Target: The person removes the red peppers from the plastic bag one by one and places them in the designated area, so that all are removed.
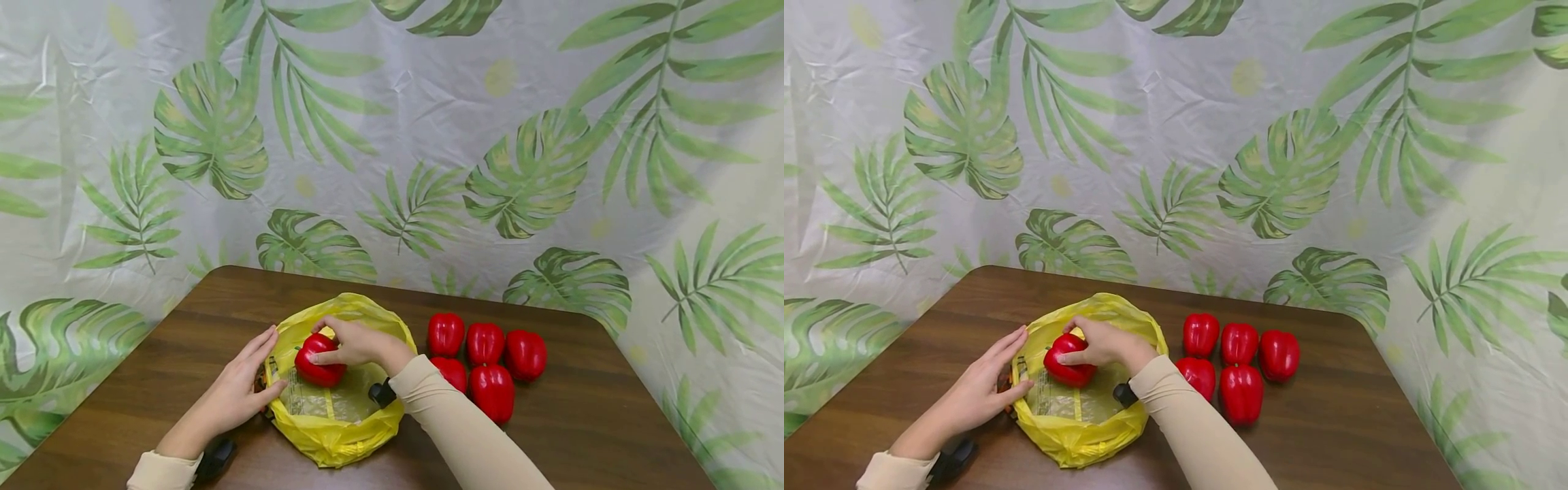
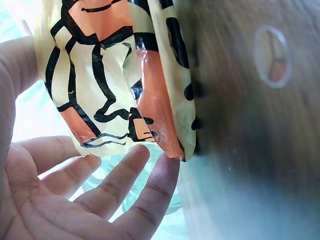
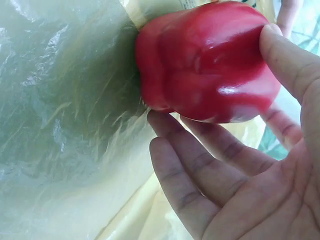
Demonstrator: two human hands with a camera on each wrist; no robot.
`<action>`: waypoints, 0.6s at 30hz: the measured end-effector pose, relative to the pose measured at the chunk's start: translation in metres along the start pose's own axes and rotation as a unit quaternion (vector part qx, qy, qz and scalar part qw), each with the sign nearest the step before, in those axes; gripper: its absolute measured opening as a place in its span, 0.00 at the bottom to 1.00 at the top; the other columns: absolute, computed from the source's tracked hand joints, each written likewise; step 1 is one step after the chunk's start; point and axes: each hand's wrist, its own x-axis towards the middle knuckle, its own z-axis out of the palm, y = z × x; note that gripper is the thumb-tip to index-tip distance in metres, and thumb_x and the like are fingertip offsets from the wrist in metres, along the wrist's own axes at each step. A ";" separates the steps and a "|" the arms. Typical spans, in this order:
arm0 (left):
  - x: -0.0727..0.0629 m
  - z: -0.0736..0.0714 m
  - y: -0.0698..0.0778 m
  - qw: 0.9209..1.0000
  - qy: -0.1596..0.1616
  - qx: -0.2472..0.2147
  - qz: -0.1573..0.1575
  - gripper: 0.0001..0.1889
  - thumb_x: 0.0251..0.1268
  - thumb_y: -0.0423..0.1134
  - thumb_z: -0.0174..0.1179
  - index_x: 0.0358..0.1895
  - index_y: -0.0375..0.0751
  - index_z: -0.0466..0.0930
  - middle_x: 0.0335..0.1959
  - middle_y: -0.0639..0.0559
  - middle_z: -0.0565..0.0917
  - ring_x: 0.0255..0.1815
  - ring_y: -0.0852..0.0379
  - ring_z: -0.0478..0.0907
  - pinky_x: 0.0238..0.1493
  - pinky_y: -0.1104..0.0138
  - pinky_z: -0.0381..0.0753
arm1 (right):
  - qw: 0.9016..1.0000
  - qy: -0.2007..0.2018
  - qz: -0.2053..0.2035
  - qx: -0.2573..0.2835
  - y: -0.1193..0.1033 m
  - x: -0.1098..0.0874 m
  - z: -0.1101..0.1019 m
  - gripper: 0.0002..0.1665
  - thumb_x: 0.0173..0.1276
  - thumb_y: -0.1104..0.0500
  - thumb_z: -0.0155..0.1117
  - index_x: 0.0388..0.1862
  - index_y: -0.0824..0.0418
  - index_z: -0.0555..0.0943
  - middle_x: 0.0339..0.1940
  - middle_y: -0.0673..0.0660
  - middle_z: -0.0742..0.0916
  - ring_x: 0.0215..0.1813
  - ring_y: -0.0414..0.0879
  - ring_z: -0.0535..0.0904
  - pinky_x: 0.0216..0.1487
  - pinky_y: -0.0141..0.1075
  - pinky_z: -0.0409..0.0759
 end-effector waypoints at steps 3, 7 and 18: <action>0.000 0.000 -0.001 1.000 -0.001 -0.003 -0.003 0.44 0.68 0.41 0.74 0.80 0.25 0.64 0.83 0.32 0.65 0.79 0.31 0.69 0.73 0.35 0.73 | 1.000 0.002 0.005 0.000 -0.001 0.000 0.001 0.35 0.75 0.38 0.70 0.74 0.48 0.73 0.68 0.57 0.84 0.63 0.49 0.82 0.64 0.40 0.84; 0.000 0.001 -0.001 1.000 -0.004 -0.007 -0.007 0.44 0.68 0.41 0.74 0.81 0.25 0.63 0.83 0.32 0.64 0.80 0.30 0.69 0.73 0.36 0.72 | 1.000 0.005 0.011 -0.001 -0.001 -0.001 0.002 0.36 0.75 0.38 0.70 0.75 0.48 0.73 0.69 0.56 0.84 0.63 0.49 0.82 0.66 0.41 0.84; 0.001 0.002 0.000 1.000 -0.005 -0.005 -0.006 0.44 0.68 0.41 0.74 0.81 0.25 0.63 0.83 0.32 0.64 0.80 0.30 0.68 0.73 0.35 0.72 | 1.000 0.013 0.010 0.023 0.003 -0.003 0.005 0.32 0.75 0.38 0.71 0.70 0.49 0.74 0.62 0.56 0.86 0.57 0.46 0.83 0.61 0.40 0.84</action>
